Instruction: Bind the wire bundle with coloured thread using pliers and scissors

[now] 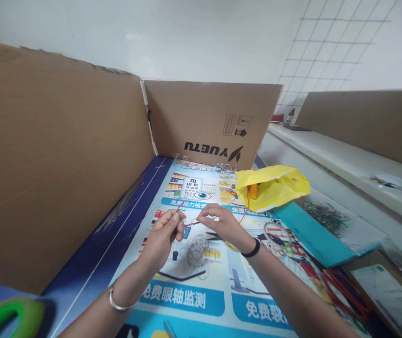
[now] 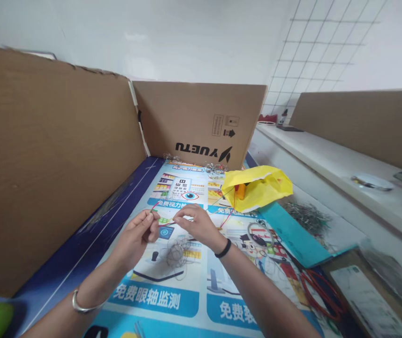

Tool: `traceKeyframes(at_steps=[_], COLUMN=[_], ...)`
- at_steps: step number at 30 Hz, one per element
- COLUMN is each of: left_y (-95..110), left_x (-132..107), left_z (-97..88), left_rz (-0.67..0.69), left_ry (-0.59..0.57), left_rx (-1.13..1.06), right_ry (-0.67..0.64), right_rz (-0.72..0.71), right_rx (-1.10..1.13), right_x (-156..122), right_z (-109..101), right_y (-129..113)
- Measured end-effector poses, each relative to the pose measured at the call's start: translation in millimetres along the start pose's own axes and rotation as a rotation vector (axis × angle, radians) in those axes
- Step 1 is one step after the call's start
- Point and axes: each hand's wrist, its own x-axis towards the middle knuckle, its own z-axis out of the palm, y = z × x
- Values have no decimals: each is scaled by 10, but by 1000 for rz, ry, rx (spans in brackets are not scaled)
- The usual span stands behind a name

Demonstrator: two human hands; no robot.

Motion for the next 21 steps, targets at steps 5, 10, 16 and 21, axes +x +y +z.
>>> traceKeyframes(at_steps=[5, 10, 16, 21], left_y=[-60, -179, -232, -207], left_x=[29, -15, -62, -54], left_z=[-21, 46, 111, 101], left_rz=[13, -8, -46, -46], left_ry=[41, 53, 50, 15], left_rx=[45, 165, 332, 537], right_ry=[363, 404, 388, 347], right_rz=[121, -89, -183, -197], right_rx=[161, -69, -203, -231], right_x=[-67, -57, -57, -104], right_z=[-12, 217, 380, 398], right_y=[-62, -159, -113, -89])
